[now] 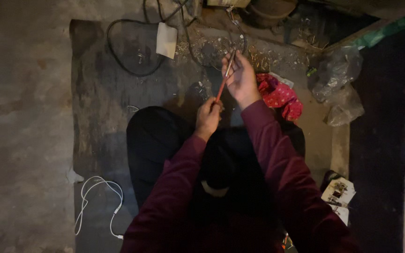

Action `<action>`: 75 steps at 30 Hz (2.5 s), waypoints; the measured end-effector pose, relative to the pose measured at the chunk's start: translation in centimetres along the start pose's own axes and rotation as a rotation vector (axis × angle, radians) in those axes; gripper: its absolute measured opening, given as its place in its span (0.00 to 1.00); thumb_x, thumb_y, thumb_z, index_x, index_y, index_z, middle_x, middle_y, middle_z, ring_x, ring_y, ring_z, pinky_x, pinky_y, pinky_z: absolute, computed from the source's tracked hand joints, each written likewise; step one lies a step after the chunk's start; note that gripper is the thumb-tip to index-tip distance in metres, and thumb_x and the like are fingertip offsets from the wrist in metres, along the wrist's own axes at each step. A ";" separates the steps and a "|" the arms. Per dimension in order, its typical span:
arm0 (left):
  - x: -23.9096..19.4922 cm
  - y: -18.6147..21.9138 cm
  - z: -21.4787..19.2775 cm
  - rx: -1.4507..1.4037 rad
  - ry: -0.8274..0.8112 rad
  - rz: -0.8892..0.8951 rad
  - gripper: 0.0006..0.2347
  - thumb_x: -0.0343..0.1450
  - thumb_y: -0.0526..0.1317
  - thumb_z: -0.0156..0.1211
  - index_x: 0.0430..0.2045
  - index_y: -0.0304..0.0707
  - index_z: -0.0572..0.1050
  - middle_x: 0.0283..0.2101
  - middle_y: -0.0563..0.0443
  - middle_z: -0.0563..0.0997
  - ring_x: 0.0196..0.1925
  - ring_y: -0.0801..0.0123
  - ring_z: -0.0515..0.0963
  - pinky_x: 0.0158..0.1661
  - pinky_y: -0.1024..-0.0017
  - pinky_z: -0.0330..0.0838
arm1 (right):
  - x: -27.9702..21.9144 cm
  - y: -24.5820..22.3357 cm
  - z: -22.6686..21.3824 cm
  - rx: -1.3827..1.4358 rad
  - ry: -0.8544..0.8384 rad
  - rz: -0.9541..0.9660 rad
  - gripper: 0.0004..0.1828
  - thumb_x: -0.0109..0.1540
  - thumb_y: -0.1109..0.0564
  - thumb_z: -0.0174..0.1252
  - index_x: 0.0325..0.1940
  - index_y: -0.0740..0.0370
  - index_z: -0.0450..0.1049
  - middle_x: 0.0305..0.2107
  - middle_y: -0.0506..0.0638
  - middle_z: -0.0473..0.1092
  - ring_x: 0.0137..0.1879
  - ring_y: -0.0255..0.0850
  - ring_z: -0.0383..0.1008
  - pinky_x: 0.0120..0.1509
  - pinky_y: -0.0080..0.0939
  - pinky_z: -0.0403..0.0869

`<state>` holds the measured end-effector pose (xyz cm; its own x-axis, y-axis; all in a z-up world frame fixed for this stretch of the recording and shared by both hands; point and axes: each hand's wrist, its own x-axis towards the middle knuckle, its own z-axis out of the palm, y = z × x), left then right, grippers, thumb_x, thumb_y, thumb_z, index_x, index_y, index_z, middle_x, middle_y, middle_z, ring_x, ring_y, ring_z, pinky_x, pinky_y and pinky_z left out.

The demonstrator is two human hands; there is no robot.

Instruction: The person sits on the floor and uses a red screwdriver to work on a white electrical box mounted on the wall. They manipulate wires and components inside the box, occasionally using a red cloth to wipe the area.

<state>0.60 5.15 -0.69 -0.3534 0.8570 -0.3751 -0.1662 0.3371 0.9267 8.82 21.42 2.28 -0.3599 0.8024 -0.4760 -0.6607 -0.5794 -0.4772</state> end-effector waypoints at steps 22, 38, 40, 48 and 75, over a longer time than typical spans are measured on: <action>-0.4 0.9 0.0 0.007 -0.044 0.029 0.06 0.72 0.36 0.50 0.32 0.36 0.75 0.23 0.54 0.77 0.20 0.74 0.75 0.23 0.73 0.69 | -1.3 -0.8 1.6 -0.019 -0.021 -0.013 0.12 0.66 0.54 0.61 0.49 0.64 0.75 0.41 0.52 0.75 0.49 0.43 0.77 0.54 0.40 0.79; -0.7 2.0 -0.2 -0.007 -0.041 -0.011 0.05 0.73 0.36 0.51 0.32 0.35 0.75 0.26 0.53 0.78 0.24 0.76 0.76 0.26 0.74 0.71 | -2.1 -0.8 3.2 -0.140 0.013 -0.077 0.11 0.65 0.55 0.61 0.46 0.63 0.71 0.41 0.55 0.75 0.48 0.44 0.78 0.54 0.41 0.79; -0.4 2.0 -0.1 -0.003 -0.046 -0.010 0.05 0.73 0.36 0.51 0.32 0.36 0.75 0.26 0.53 0.79 0.24 0.76 0.76 0.26 0.75 0.71 | -1.9 -1.0 3.3 -0.116 0.009 -0.081 0.11 0.65 0.55 0.61 0.46 0.63 0.71 0.41 0.55 0.75 0.48 0.44 0.78 0.54 0.40 0.79; -0.2 -0.2 0.1 -0.037 -0.067 0.042 0.05 0.72 0.32 0.49 0.32 0.36 0.74 0.26 0.54 0.76 0.25 0.76 0.74 0.26 0.76 0.70 | -1.7 -0.7 1.8 -0.019 0.000 -0.142 0.11 0.66 0.56 0.61 0.48 0.64 0.72 0.44 0.56 0.73 0.51 0.45 0.76 0.58 0.42 0.77; -7.7 7.7 -0.4 -0.104 -0.303 0.164 0.08 0.75 0.40 0.64 0.44 0.38 0.78 0.29 0.57 0.81 0.23 0.82 0.74 0.21 0.80 0.65 | -20.5 -1.8 -3.0 -0.822 -0.165 -0.065 0.14 0.68 0.52 0.57 0.51 0.63 0.79 0.37 0.47 0.77 0.40 0.33 0.76 0.46 0.33 0.75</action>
<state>1.69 1.00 9.36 -0.0964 0.9784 -0.1829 -0.2277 0.1572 0.9609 19.34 5.63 10.71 -0.4716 0.8112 -0.3458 -0.0163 -0.4002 -0.9163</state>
